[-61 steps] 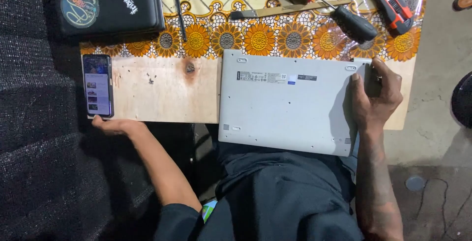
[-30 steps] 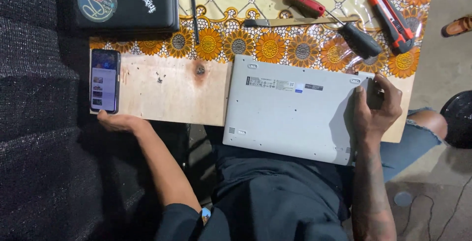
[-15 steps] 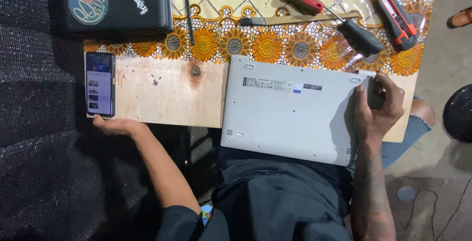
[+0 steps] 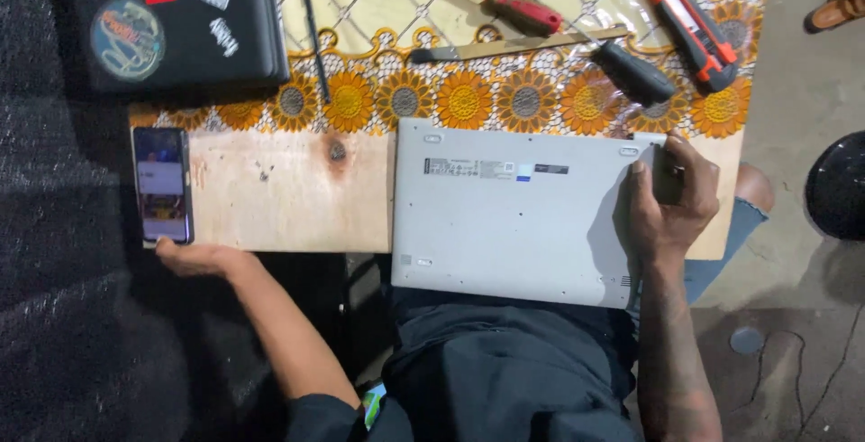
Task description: Aligning the back cover of a laptop and securing it with screws using a manual screwdriver.
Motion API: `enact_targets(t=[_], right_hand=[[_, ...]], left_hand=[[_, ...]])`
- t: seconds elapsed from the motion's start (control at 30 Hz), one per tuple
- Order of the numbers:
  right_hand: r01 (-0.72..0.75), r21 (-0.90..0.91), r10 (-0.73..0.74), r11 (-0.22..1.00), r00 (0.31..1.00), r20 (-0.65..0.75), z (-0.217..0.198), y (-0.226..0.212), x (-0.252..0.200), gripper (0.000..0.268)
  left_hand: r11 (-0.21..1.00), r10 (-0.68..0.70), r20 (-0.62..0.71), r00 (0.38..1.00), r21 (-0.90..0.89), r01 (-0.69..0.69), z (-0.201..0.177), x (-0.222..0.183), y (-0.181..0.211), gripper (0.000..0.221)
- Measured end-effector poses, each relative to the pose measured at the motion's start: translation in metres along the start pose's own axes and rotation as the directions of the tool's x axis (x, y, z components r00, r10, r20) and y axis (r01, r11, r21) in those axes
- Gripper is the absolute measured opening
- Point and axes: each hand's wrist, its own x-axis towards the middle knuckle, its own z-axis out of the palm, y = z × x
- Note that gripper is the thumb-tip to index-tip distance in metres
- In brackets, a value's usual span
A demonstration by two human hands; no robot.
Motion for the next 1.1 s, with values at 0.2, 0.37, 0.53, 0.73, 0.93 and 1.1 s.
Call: enact_targets(t=[0.2, 0.37, 0.53, 0.73, 0.93, 1.1], right_hand=[[-0.08, 0.015, 0.08, 0.997, 0.997, -0.017, -0.004, -0.006, 0.005, 0.034], [-0.114, 0.03, 0.113, 0.993, 0.993, 0.012, -0.002, -0.009, 0.006, 0.036], [-0.066, 0.013, 0.066, 0.998, 0.998, 0.013, -0.001, 0.003, 0.0, 0.034], [-0.043, 0.003, 0.043, 0.999, 0.999, 0.01, 0.002, 0.006, -0.003, 0.035], [-0.048, -0.011, 0.049, 0.999, 0.999, 0.011, 0.002, 0.007, -0.005, 0.037], [-0.026, -0.025, 0.027, 0.999, 1.0, 0.017, 0.002, 0.008, -0.006, 0.036]], left_hand=[[1.0, 0.018, -0.035, 0.999, 0.018, -0.018, -0.004, 0.012, -0.009, 0.034], [0.992, 0.025, -0.073, 0.997, 0.128, -0.016, -0.006, 0.006, -0.008, 0.049], [0.994, 0.017, -0.127, 0.992, 0.112, -0.003, -0.004, 0.005, -0.008, 0.044], [0.994, 0.078, -0.045, 0.996, 0.086, -0.074, -0.001, -0.002, -0.004, 0.04], [0.996, 0.063, -0.063, 0.996, 0.071, -0.058, -0.003, 0.002, -0.007, 0.038], [0.995, 0.08, -0.016, 0.997, 0.065, -0.079, -0.007, 0.004, -0.011, 0.038]])
